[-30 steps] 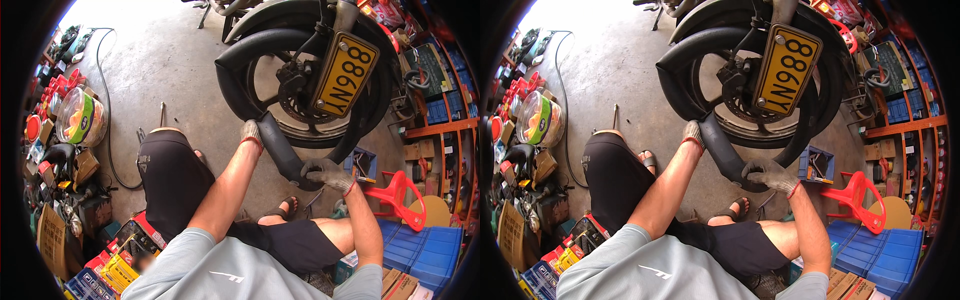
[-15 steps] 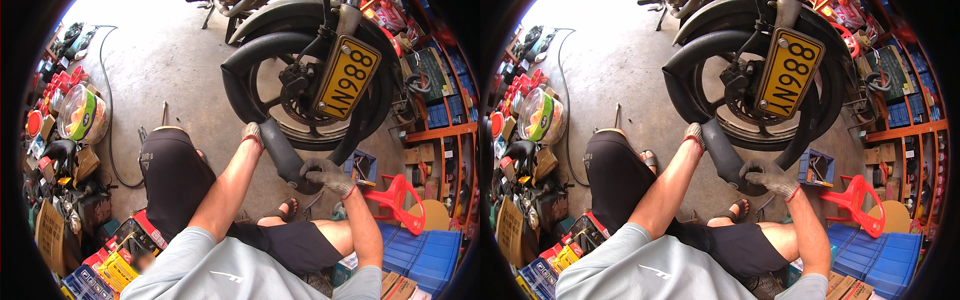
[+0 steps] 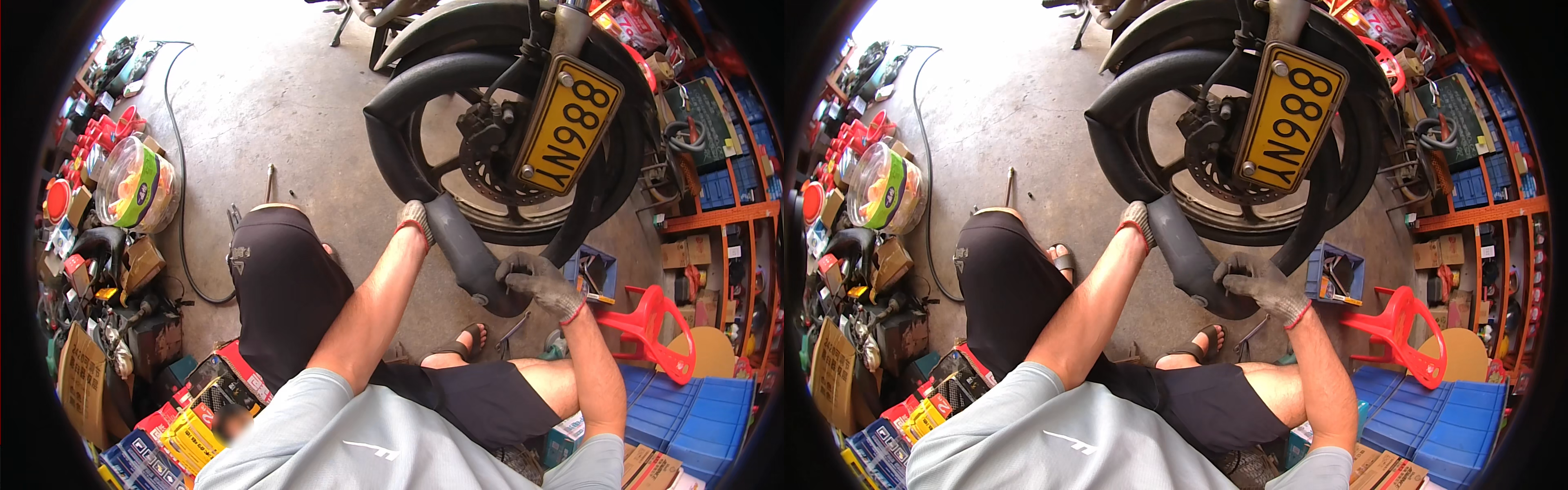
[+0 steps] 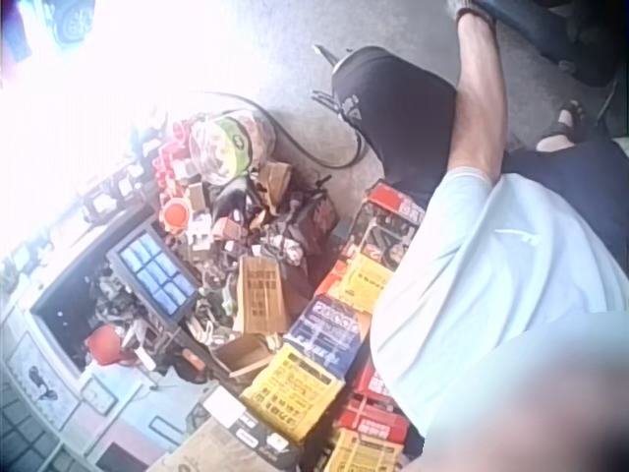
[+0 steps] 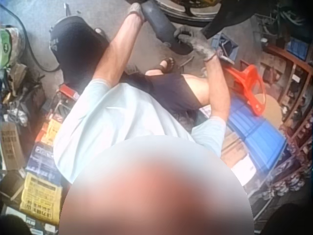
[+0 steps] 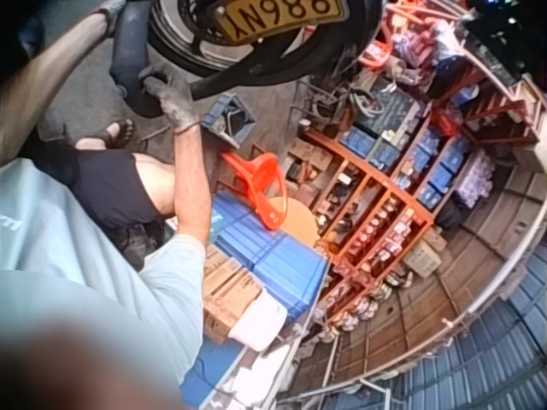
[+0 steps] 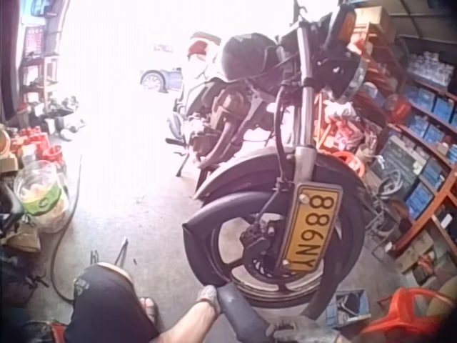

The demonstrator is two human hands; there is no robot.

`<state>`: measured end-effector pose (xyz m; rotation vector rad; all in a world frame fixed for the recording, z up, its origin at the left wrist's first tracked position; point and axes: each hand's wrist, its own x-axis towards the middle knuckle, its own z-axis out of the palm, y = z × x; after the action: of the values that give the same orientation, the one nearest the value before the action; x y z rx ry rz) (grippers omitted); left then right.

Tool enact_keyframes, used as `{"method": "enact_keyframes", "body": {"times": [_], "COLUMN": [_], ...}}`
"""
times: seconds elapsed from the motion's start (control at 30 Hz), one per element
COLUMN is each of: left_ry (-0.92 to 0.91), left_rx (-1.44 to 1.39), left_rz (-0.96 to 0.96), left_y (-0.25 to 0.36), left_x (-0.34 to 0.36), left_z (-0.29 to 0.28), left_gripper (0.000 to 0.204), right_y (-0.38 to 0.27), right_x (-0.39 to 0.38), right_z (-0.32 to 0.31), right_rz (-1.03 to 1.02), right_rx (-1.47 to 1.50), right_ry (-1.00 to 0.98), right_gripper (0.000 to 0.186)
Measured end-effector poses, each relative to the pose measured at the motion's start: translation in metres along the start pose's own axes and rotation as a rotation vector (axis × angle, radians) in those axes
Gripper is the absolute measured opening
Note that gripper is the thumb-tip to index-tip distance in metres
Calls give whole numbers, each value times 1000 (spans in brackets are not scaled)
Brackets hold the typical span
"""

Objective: Patching a motorcycle inner tube using an angle grinder to roughen the surface and applying a patch.

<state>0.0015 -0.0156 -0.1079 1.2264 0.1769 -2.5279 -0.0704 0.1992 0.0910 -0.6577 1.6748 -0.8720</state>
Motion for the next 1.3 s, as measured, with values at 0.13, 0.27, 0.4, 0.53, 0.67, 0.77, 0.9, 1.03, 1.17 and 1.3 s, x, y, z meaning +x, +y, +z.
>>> {"method": "enact_keyframes", "body": {"times": [0.13,0.27,0.4,0.53,0.67,0.77,0.9,1.03,1.17,1.3], "left_ry": [44,6,64,70,76,164,192,264,190,131], "left_rx": [34,46,55,63,81,112,135,176,112,126], "left_rz": [0,10,27,31,86,76,86,97,129,171], "left_y": [0,-2,-5,-4,9,-8,1,-1,-4,-5], "left_x": [10,15,9,16,36,-4,-21,-27,-11,21], "left_z": [-7,-10,-3,-8,-26,6,8,12,4,-12], "left_gripper": [32,30,28,28,32,29,28,28,29,29], "right_y": [-2,-6,-6,-5,-9,1,-3,2,5,8], "right_x": [1,1,-1,1,6,1,4,5,5,8], "right_z": [1,2,2,2,6,-4,0,-4,-5,-5], "right_rz": [36,36,34,66,54,66,69,83,70,53], "right_rx": [-14,-77,-82,-103,-119,-134,-146,-158,-157,-172], "right_ry": [-13,-18,-3,-9,-51,-16,-29,-49,-37,-48], "right_gripper": [19,13,12,12,13,13,13,14,12,12]}}
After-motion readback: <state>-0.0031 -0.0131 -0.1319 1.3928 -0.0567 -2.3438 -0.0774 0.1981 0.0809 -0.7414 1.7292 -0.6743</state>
